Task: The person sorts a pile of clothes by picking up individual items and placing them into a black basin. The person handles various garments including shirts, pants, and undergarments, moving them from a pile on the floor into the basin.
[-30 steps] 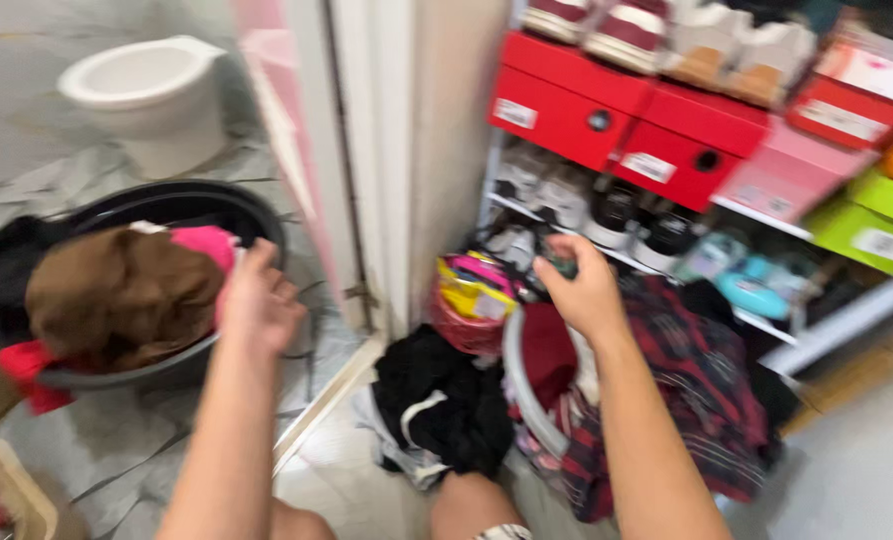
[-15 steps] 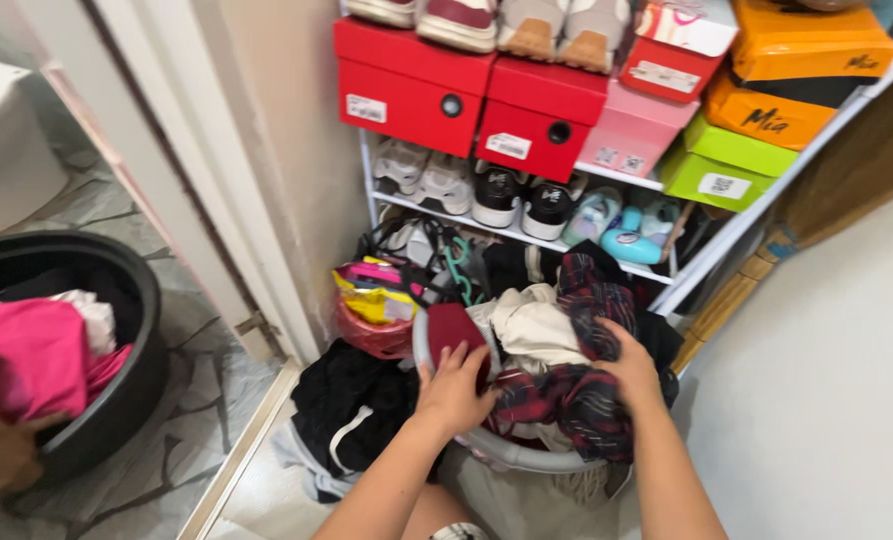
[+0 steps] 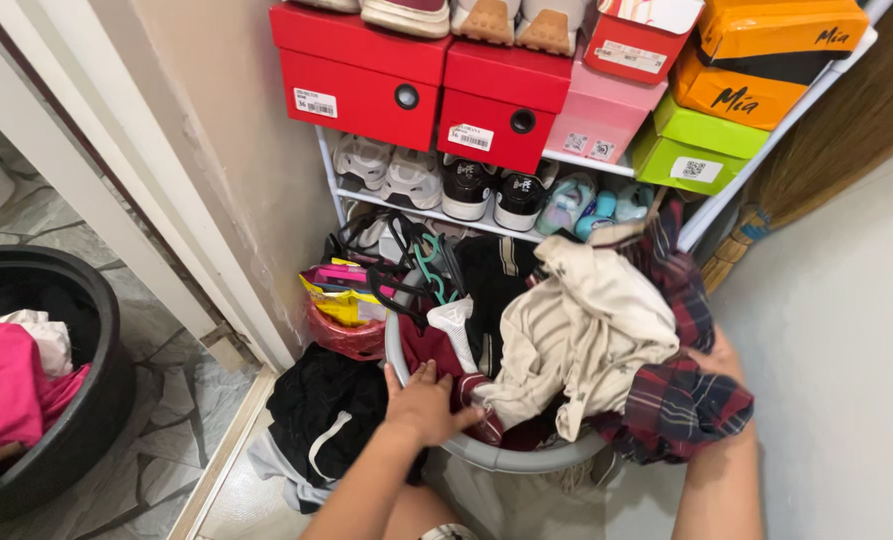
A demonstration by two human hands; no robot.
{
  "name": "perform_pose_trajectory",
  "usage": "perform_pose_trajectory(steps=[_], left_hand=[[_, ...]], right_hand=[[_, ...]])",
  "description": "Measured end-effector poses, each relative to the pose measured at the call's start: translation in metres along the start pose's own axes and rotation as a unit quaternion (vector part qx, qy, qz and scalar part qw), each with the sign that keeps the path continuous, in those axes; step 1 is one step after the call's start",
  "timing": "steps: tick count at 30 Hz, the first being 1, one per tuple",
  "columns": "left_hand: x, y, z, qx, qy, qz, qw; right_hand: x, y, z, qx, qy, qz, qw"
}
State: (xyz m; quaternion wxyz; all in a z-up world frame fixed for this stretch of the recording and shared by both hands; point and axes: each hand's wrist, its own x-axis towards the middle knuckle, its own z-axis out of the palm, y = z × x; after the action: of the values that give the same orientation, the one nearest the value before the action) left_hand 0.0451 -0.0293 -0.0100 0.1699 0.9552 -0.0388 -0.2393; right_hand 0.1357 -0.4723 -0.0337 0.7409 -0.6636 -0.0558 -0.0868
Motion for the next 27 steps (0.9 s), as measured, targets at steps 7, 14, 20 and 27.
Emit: perform_pose_trajectory(steps=[7,14,20,27], left_hand=[[-0.006,0.009,-0.047,-0.488,0.114,0.048,0.864],[0.001,0.049,-0.035,-0.511,0.092,0.036,0.854],[0.043,0.042,0.009,-0.377,0.126,-0.077,0.914],[0.077,0.011,0.047,-0.333,0.183,-0.062,0.923]], right_hand=[[-0.005,-0.085,0.167,-0.383,0.056,-0.071,0.919],[-0.036,-0.012,0.267,-0.223,-0.225,-0.109,0.942],[0.008,0.019,0.129,-0.454,0.102,-0.017,0.885],[0.009,0.048,0.089,-0.556,0.184,0.172,0.792]])
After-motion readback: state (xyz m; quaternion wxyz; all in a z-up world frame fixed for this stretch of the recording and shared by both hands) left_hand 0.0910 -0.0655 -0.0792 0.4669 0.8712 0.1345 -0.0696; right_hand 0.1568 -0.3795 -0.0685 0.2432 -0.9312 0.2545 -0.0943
